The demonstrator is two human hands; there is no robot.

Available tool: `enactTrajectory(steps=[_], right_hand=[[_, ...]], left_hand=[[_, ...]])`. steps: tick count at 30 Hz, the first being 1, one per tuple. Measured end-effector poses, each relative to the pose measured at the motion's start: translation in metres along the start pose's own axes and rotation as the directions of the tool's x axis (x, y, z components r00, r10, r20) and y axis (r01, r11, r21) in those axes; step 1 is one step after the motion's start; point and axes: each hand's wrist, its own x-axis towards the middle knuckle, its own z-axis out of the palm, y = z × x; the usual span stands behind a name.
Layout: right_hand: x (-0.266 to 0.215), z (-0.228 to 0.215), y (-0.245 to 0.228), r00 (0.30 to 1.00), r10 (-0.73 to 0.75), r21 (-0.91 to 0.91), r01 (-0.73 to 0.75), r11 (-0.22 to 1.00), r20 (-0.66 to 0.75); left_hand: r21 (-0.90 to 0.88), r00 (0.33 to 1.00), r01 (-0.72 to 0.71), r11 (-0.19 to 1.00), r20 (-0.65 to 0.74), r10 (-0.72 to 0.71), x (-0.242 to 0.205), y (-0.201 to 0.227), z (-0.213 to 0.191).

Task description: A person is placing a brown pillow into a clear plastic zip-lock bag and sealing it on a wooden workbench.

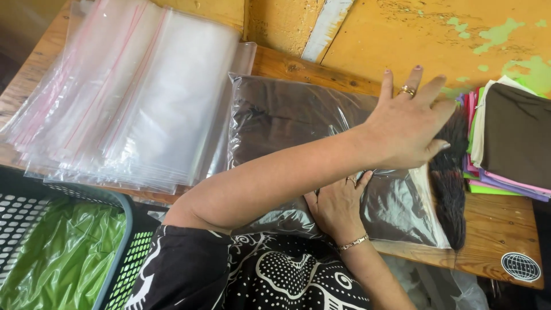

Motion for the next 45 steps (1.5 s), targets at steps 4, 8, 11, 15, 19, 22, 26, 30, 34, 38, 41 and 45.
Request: enactTrajectory(steps=[4, 8, 11, 15, 19, 22, 26, 30, 34, 38, 41, 45], right_hand=[[-0.006, -0.016, -0.007, 1.0, -0.005, 0.037, 0.005, 0.999, 0.006], [0.005, -0.033, -0.01, 1.0, 0.009, 0.071, -0.007, 0.997, -0.027], [0.01, -0.005, 0.002, 0.989, 0.082, 0.172, -0.103, 0.98, 0.125], [0.004, -0.03, 0.002, 0.988, 0.038, 0.274, -0.079, 0.959, 0.149], [-0.003, -0.053, 0.025, 0.975, -0.011, 0.351, -0.069, 0.934, 0.222], [0.001, -0.094, 0.049, 0.967, -0.003, 0.42, -0.107, 0.901, 0.253], [0.028, -0.105, 0.07, 0.997, 0.082, 0.33, -0.082, 0.941, 0.014], [0.065, -0.05, 0.091, 0.993, 0.113, 0.247, -0.12, 0.962, 0.044], [0.073, -0.006, 0.109, 0.973, 0.163, 0.246, -0.2, 0.948, 0.162], [0.07, -0.003, 0.102, 0.97, 0.188, 0.323, -0.228, 0.918, 0.153], [0.072, -0.005, 0.099, 0.96, 0.213, 0.334, -0.264, 0.905, 0.183], [0.073, -0.004, 0.099, 0.953, 0.223, 0.347, -0.283, 0.894, 0.204]], left_hand=[[0.132, 0.983, 0.13, 0.983, -0.145, -0.11, -0.005, 0.001, 0.03], [0.102, 0.924, 0.277, 0.955, -0.303, -0.236, -0.018, -0.036, 0.072], [0.218, 0.912, 0.374, 0.902, -0.266, -0.313, -0.043, -0.077, 0.076], [0.278, 0.918, 0.396, 0.875, -0.15, -0.367, -0.058, -0.113, 0.092], [0.263, 0.92, 0.389, 0.883, -0.058, -0.388, -0.06, -0.106, 0.091], [0.266, 0.916, 0.395, 0.879, -0.042, -0.399, -0.059, -0.104, 0.083], [0.27, 0.921, 0.39, 0.88, -0.089, -0.38, -0.057, -0.104, 0.095], [0.252, 0.937, 0.35, 0.902, -0.099, -0.335, -0.061, -0.104, 0.096], [0.241, 0.934, 0.358, 0.902, -0.078, -0.35, -0.06, -0.108, 0.094], [0.114, 0.929, 0.369, 0.923, -0.028, -0.368, -0.063, -0.11, 0.085], [-0.028, 0.929, 0.367, 0.93, -0.036, -0.367, -0.064, -0.116, 0.084], [-0.116, 0.919, 0.385, 0.916, -0.04, -0.392, -0.063, -0.116, 0.075]])
